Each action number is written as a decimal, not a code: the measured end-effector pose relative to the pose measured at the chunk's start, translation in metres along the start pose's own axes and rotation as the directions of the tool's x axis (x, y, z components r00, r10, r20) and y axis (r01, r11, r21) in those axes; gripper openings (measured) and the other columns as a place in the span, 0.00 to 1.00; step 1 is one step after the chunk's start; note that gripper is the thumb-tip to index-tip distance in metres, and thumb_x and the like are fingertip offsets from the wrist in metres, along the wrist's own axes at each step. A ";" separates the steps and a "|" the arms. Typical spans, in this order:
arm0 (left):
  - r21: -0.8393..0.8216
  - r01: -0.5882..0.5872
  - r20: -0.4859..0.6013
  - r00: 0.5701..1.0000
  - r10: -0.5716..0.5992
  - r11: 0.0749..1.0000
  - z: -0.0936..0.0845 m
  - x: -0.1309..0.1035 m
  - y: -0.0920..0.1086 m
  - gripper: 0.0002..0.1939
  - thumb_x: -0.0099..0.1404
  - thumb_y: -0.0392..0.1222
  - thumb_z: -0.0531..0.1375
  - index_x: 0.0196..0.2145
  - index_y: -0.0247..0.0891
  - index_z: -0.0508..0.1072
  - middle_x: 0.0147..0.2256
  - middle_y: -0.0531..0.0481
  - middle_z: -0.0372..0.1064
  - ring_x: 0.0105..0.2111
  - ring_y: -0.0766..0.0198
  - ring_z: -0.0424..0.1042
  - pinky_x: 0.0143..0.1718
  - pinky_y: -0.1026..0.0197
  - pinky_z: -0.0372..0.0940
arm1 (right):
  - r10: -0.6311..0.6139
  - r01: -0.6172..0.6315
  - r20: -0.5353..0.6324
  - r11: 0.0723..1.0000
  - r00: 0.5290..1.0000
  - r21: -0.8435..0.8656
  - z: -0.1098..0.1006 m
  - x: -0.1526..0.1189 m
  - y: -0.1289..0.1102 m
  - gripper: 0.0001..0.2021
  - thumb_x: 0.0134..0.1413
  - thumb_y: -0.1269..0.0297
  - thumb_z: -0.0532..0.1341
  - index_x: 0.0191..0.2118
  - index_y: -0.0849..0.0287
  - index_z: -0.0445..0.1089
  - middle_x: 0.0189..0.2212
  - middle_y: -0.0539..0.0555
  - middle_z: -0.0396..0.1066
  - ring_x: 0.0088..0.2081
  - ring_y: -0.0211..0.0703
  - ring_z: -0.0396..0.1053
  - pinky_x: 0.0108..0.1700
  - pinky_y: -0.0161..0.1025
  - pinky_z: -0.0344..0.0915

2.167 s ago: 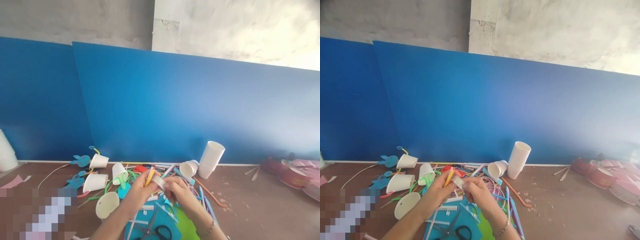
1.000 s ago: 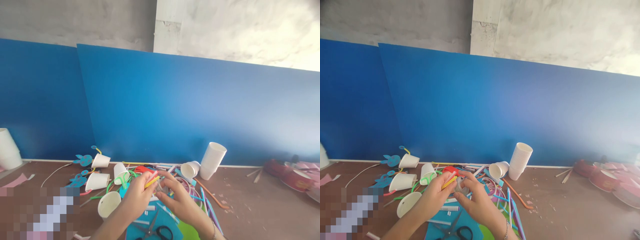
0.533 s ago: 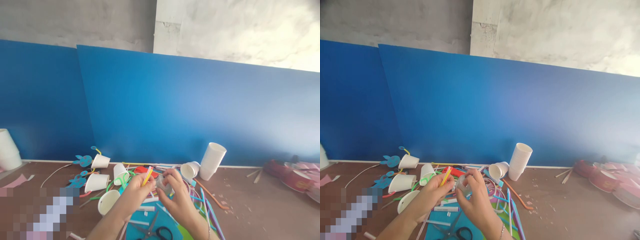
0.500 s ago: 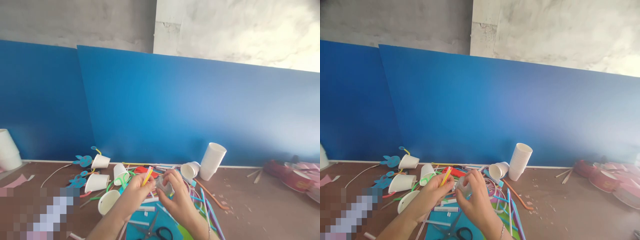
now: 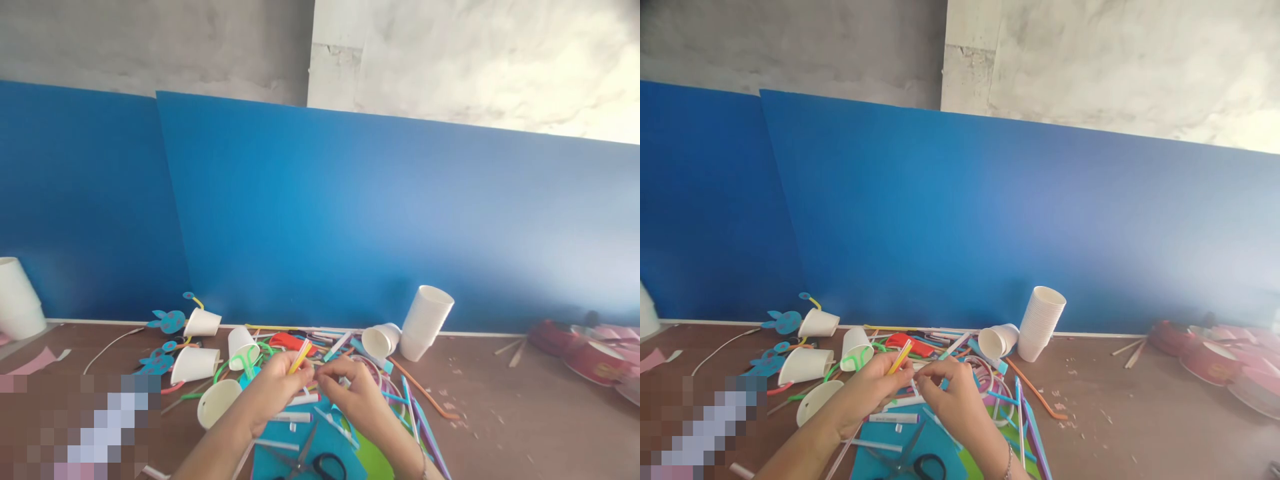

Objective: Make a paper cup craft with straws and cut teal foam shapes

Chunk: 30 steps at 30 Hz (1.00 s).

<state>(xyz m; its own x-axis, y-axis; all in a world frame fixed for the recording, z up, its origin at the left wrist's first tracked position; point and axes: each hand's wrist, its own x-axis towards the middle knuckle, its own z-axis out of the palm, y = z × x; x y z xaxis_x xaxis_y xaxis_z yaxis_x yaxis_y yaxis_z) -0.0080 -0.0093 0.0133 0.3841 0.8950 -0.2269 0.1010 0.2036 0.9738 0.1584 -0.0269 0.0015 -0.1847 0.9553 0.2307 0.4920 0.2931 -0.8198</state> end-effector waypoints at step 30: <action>0.053 -0.090 0.086 0.993 0.086 0.995 0.018 0.007 -0.017 0.27 0.59 0.68 0.50 0.33 0.38 0.64 0.19 0.62 0.54 0.15 0.74 0.47 0.17 0.67 0.43 | 0.065 -0.067 -0.289 0.998 0.955 0.005 -0.013 0.001 0.000 0.12 0.53 0.58 0.60 0.29 0.58 0.77 0.27 0.55 0.74 0.33 0.49 0.68 0.36 0.41 0.61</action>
<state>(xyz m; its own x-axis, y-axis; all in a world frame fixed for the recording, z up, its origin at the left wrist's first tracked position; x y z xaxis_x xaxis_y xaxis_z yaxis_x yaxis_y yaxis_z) 0.0095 -0.0142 -0.0055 0.4684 0.8719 -0.1430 0.1141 0.1008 0.9883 0.1690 -0.0256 0.0081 0.1012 0.9426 0.3182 0.4989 0.2287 -0.8359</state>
